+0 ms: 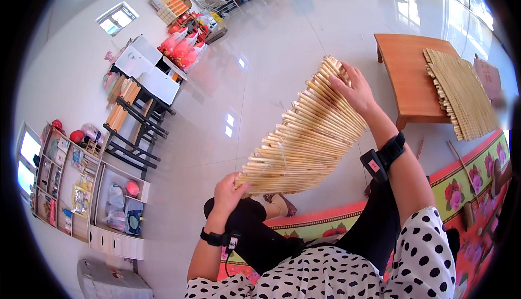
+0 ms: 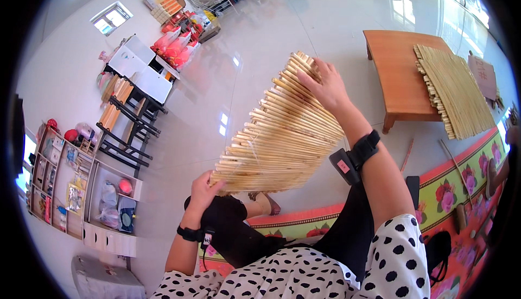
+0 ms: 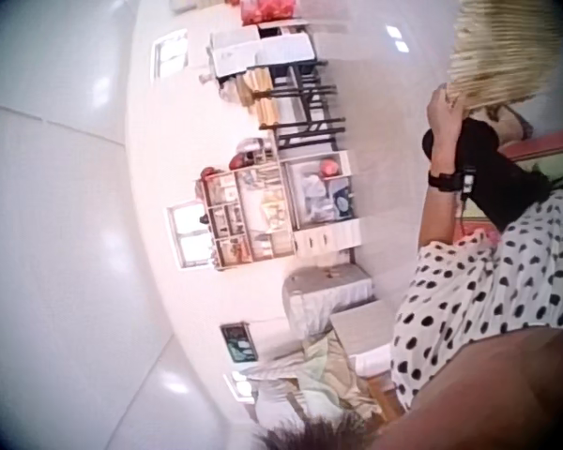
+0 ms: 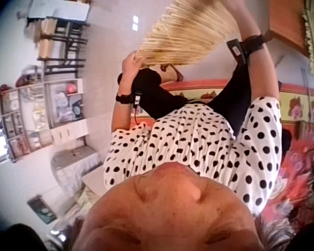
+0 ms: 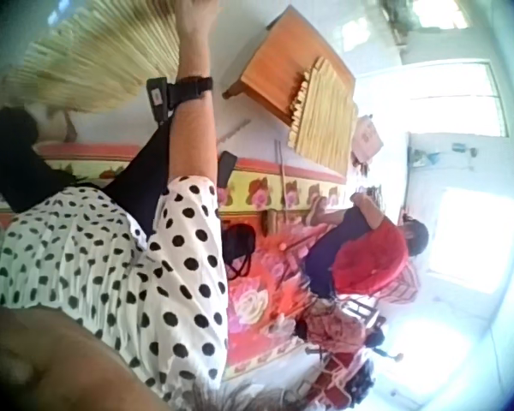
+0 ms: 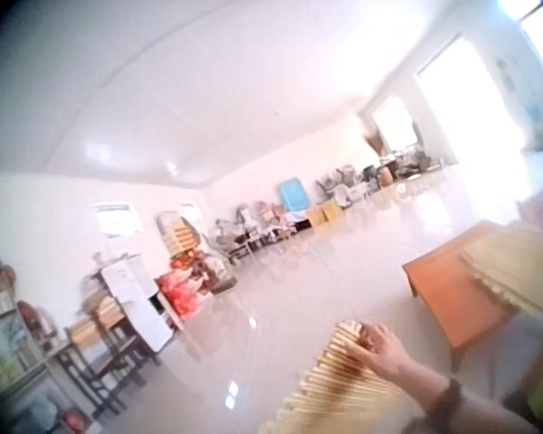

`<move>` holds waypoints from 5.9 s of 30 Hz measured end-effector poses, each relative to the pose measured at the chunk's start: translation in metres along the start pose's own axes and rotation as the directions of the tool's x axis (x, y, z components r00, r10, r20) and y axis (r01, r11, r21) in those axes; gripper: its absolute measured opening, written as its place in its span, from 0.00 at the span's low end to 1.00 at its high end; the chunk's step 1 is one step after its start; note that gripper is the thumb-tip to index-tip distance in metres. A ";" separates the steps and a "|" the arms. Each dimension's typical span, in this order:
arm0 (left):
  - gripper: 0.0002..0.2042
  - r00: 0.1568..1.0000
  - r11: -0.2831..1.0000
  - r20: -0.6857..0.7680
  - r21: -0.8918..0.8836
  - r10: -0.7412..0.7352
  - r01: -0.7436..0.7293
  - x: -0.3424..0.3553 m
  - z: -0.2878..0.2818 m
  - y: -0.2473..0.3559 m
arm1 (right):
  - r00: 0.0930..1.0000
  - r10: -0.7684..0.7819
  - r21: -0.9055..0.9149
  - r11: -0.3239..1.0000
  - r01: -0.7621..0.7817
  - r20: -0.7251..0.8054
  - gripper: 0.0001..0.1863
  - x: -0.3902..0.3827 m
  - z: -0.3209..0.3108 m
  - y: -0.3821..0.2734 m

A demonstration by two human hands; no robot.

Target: The person sits on a mat on the floor and handles a bundle of bamboo sticks, aligning them and inspecting the weave. They briefly walk to an outdoor area to pick up a round bamboo mat and return to the room. The person then resumes sitting and continues to manipulate the bamboo sticks, preparing them for weaving.

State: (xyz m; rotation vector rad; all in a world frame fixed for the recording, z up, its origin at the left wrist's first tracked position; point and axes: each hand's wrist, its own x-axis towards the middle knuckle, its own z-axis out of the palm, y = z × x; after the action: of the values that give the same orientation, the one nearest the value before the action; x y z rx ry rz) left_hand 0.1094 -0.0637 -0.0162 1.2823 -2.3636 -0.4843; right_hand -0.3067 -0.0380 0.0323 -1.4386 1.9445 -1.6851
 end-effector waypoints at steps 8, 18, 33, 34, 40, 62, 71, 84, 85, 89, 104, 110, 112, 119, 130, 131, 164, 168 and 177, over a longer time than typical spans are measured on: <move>0.19 0.894 0.728 -0.069 -0.610 -0.442 0.313 0.090 0.024 -0.027 | 0.988 0.056 0.099 0.994 -0.042 -0.145 0.33 0.008 0.011 0.010; 0.44 0.608 0.219 0.191 -0.817 -0.771 0.534 0.156 0.044 -0.038 | 0.929 0.208 -0.117 0.960 -0.253 -0.305 0.32 0.010 0.014 0.010; 0.33 0.813 0.347 -0.040 -0.916 -0.580 0.202 0.194 0.023 -0.027 | 0.894 0.186 0.081 0.982 -0.168 -0.407 0.24 -0.005 -0.002 0.011; 0.28 0.794 0.348 -0.164 -0.935 -0.585 0.063 0.196 0.011 -0.030 | 0.891 0.188 0.143 0.980 -0.140 -0.414 0.23 -0.007 -0.003 0.008; 0.27 0.583 0.621 -0.675 -0.708 -0.453 -0.336 0.165 -0.041 0.026 | 0.900 0.135 0.409 0.911 0.051 -0.414 0.22 -0.014 0.007 -0.008; 0.23 0.621 0.657 -0.647 -0.705 -0.443 -0.266 0.162 -0.051 0.021 | 0.861 0.196 0.256 0.963 -0.079 -0.470 0.24 -0.012 0.022 -0.026; 0.24 0.587 0.685 -0.677 -0.678 -0.444 -0.265 0.166 -0.044 0.025 | 0.861 0.243 0.240 0.960 -0.146 -0.446 0.24 -0.014 0.012 -0.021; 0.23 0.632 0.684 -0.660 -0.679 -0.407 -0.268 0.166 -0.043 0.022 | 0.877 0.202 0.097 0.979 -0.177 -0.435 0.38 -0.016 0.016 -0.028; 0.22 0.635 0.678 -0.656 -0.684 -0.408 -0.270 0.166 -0.044 0.023 | 0.869 0.219 0.076 0.975 -0.207 -0.444 0.38 -0.016 0.016 -0.029; 0.23 0.616 0.683 -0.658 -0.685 -0.433 -0.252 0.166 -0.043 0.027 | 0.859 0.263 -0.047 0.948 -0.314 -0.440 0.42 -0.015 0.019 -0.028; 0.24 0.630 0.697 -0.652 -0.678 -0.422 -0.235 0.168 -0.040 0.026 | 0.886 0.230 -0.047 0.961 -0.271 -0.402 0.39 -0.017 0.012 -0.029; 0.24 0.650 0.682 -0.624 -0.699 -0.434 -0.215 0.169 -0.037 0.027 | 0.881 0.199 -0.105 0.958 -0.267 -0.429 0.37 -0.018 0.013 -0.026; 0.24 0.654 0.678 -0.622 -0.701 -0.432 -0.219 0.169 -0.037 0.028 | 0.879 0.188 -0.099 0.962 -0.255 -0.438 0.36 -0.019 0.013 -0.026; 0.25 0.676 0.679 -0.607 -0.704 -0.419 -0.211 0.172 -0.035 0.025 | 0.869 0.131 -0.095 0.975 -0.199 -0.477 0.32 -0.019 0.011 -0.022; 0.25 0.684 0.664 -0.583 -0.723 -0.438 -0.191 0.174 -0.032 0.017 | 0.870 0.116 -0.014 0.990 -0.140 -0.480 0.23 -0.019 0.004 -0.025; 0.25 0.686 0.659 -0.577 -0.729 -0.444 -0.187 0.174 -0.033 0.018 | 0.867 0.120 -0.016 0.989 -0.146 -0.483 0.22 -0.019 0.004 -0.025; 0.24 0.677 0.668 -0.577 -0.725 -0.457 -0.166 0.175 -0.031 0.011 | 0.922 0.039 0.018 0.999 -0.034 -0.384 0.35 -0.019 -0.004 -0.029; 0.24 0.676 0.685 -0.580 -0.713 -0.455 -0.151 0.175 -0.031 0.009 | 0.921 0.043 0.034 0.999 -0.033 -0.387 0.36 -0.018 -0.004 -0.027; 0.25 0.677 0.672 -0.589 -0.717 -0.441 -0.185 0.174 -0.033 0.016 | 0.894 0.024 0.040 0.999 -0.007 -0.447 0.36 -0.017 -0.001 -0.029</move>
State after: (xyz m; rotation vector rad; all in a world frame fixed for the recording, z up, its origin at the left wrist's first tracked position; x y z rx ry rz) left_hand 0.0282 -0.2067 0.0519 0.9747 -1.1585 -0.7080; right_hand -0.2829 -0.0213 0.0498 -1.0819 2.1138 -2.1861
